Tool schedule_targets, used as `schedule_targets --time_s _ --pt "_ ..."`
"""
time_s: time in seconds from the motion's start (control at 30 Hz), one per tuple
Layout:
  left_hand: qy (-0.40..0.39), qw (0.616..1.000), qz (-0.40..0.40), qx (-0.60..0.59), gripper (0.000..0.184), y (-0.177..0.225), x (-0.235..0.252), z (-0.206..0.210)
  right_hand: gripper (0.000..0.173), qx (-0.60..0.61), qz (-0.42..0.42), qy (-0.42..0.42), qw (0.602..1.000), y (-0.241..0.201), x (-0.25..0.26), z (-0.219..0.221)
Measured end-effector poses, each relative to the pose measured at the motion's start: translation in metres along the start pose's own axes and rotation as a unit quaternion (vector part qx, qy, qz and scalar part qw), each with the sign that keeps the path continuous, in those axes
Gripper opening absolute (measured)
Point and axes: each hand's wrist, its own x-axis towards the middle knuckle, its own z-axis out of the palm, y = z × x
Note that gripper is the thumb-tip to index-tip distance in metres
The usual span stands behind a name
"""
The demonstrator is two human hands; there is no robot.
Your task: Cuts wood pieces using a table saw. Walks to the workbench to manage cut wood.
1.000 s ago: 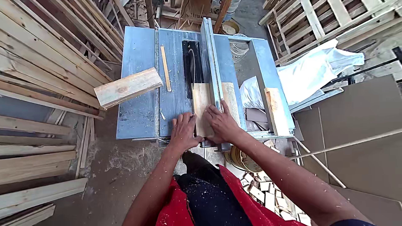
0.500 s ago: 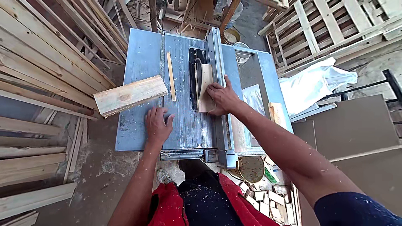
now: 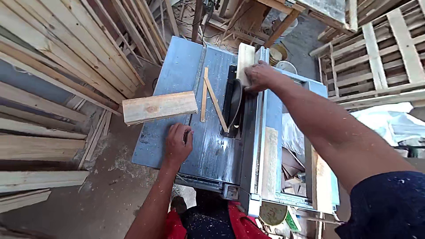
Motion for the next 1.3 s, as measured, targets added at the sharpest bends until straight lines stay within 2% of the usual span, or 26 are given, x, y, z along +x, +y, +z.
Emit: schedule_targets --time_s 0.1,0.17,0.23,0.3,0.33,0.43,0.5,0.57,0.63,0.67,0.73,0.77,0.8,0.87,0.93,1.0,1.07,1.13,1.2,1.23,1.3 --pt "-0.001 0.998 0.038 0.041 0.022 0.002 0.002 0.002 0.043 0.016 0.04 0.039 0.998 0.005 0.002 -0.02" --pt "-0.032 0.99 0.088 0.101 0.025 0.008 0.013 0.005 0.035 0.062 0.089 0.091 0.99 0.012 -0.006 -0.033" --pt "-0.117 0.968 0.137 0.173 0.032 0.024 0.041 0.013 0.033 0.109 0.125 0.142 0.976 0.019 -0.02 -0.046" --pt "-0.228 0.925 0.199 0.232 0.049 0.043 0.077 0.028 0.035 0.142 0.159 0.191 0.958 0.018 -0.05 -0.057" --pt "-0.272 0.898 0.241 0.249 0.054 0.049 0.092 0.037 0.035 0.154 0.18 0.218 0.947 0.013 -0.07 -0.061" --pt "-0.363 0.828 0.338 0.262 0.045 0.052 0.124 0.048 0.04 0.19 0.241 0.303 0.902 -0.012 -0.155 -0.065" --pt "-0.373 0.813 0.359 0.266 0.04 0.046 0.133 0.034 0.044 0.191 0.269 0.352 0.876 -0.037 -0.223 -0.052" --pt "-0.363 0.818 0.354 0.273 0.039 0.036 0.138 0.012 0.049 0.183 0.298 0.364 0.863 -0.074 -0.295 -0.026" --pt "-0.346 0.843 0.322 0.257 0.034 0.029 0.138 -0.018 0.055 0.188 0.306 0.366 0.859 -0.124 -0.351 0.01" --pt "-0.331 0.863 0.289 0.25 0.037 0.023 0.134 -0.036 0.058 0.189 0.298 0.373 0.858 -0.152 -0.372 0.033" --pt "-0.308 0.895 0.172 0.271 0.085 0.0 0.125 -0.074 0.062 0.202 0.275 0.361 0.868 -0.209 -0.4 0.083" --pt "-0.31 0.904 0.113 0.271 0.101 -0.013 0.121 -0.091 0.061 0.207 0.263 0.342 0.878 -0.236 -0.409 0.104" --pt "-0.317 0.905 0.072 0.273 0.107 -0.026 0.116 -0.104 0.059 0.208 0.253 0.317 0.89 -0.26 -0.414 0.12" --pt "-0.315 0.907 0.064 0.271 0.095 -0.039 0.11 -0.119 0.049 0.215 0.214 0.296 0.906 -0.287 -0.418 0.143" --pt "-0.312 0.911 0.056 0.265 0.084 -0.034 0.108 -0.123 0.05 0.251 0.191 0.264 0.911 -0.292 -0.422 0.147" --pt "-0.291 0.913 0.027 0.283 0.093 -0.025 0.106 -0.133 0.048 0.268 0.186 0.248 0.912 -0.285 -0.421 0.134" --pt "-0.259 0.925 -0.011 0.279 0.103 -0.012 0.095 -0.146 0.043 0.241 0.189 0.276 0.911 -0.283 -0.422 0.115" --pt "-0.233 0.95 -0.063 0.197 0.104 0.004 0.063 -0.16 0.04 0.238 0.196 0.322 0.895 -0.294 -0.425 0.094" --pt "-0.24 0.963 -0.121 0.029 0.101 0.018 0.015 -0.173 0.038 0.289 0.188 0.368 0.863 -0.323 -0.421 0.078" --pt "-0.249 0.953 -0.149 -0.09 0.097 0.023 -0.013 -0.175 0.037 0.335 0.178 0.377 0.845 -0.34 -0.416 0.072" --pt "-0.275 0.889 -0.183 -0.317 0.086 0.028 -0.067 -0.168 0.036 0.434 0.153 0.357 0.813 -0.376 -0.403 0.065"
